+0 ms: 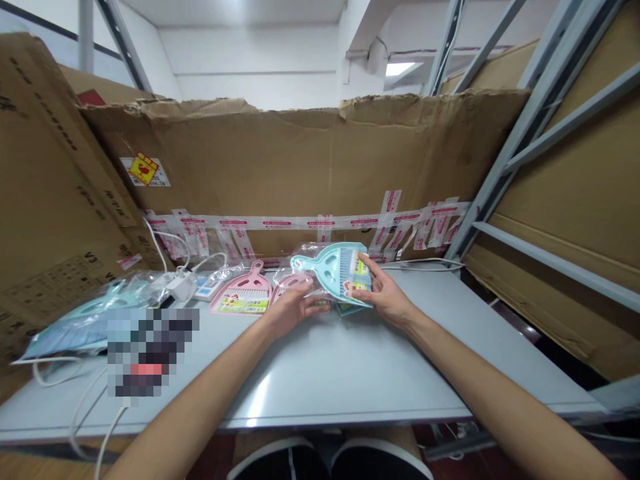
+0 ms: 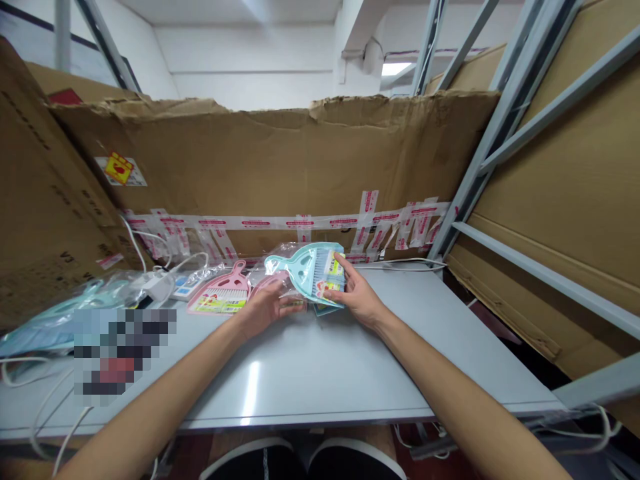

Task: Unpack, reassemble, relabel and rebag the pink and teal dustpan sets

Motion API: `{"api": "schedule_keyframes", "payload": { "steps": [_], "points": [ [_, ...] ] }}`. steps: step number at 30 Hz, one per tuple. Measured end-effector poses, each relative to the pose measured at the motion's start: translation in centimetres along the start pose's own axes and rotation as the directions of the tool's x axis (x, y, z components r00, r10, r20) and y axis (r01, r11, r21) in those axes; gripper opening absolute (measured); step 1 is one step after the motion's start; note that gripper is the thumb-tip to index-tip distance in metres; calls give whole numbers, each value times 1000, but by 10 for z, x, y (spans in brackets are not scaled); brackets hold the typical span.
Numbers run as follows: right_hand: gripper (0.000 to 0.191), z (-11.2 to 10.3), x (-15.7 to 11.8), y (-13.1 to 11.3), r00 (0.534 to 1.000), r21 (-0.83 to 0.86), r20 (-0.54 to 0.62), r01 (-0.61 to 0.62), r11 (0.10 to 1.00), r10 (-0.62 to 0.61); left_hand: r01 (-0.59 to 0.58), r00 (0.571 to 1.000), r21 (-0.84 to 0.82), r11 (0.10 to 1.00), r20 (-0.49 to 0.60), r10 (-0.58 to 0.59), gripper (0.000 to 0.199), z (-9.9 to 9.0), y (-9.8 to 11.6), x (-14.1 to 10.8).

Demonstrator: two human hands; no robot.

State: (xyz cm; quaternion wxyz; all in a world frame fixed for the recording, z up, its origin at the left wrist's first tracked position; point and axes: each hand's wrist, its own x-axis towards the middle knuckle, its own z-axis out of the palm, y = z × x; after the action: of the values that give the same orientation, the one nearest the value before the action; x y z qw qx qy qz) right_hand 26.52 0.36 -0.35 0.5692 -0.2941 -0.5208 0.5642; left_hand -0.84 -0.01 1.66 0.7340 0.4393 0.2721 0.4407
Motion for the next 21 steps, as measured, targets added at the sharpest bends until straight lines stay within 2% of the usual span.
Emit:
{"api": "schedule_keyframes", "payload": {
  "steps": [2,4,6,8,11,17,19,21],
  "points": [
    [121,-5,1,-5,1000,-9,-20,8,1000,-8,-85,990,-76,993,-122,76,61,-5,10,1],
    [119,-9,1,-9,999,-24,-30,17,1000,-18,-170,953,-110,979,-272,135,64,-12,20,2],
    [120,-12,0,-12,1000,-42,-9,-6,999,6,-197,915,-95,976,-376,148,63,-18,28,4],
    [124,-11,-3,-13,996,-66,35,-75,995,78,-156,913,-56,986,-390,122,56,-23,31,5],
    [128,-6,-8,-11,983,-96,89,-152,984,161,-76,935,41,996,-344,85,51,-22,26,4],
    [128,0,-10,-9,983,-99,116,-133,986,144,-131,940,168,977,-293,176,78,-11,6,0],
    [127,0,-10,-9,986,-89,116,-109,990,119,-139,922,155,978,-341,185,80,-10,4,0],
    [126,1,-9,-9,991,-81,96,-82,993,90,-153,885,102,983,-429,182,75,-10,5,2]
  ]
}}
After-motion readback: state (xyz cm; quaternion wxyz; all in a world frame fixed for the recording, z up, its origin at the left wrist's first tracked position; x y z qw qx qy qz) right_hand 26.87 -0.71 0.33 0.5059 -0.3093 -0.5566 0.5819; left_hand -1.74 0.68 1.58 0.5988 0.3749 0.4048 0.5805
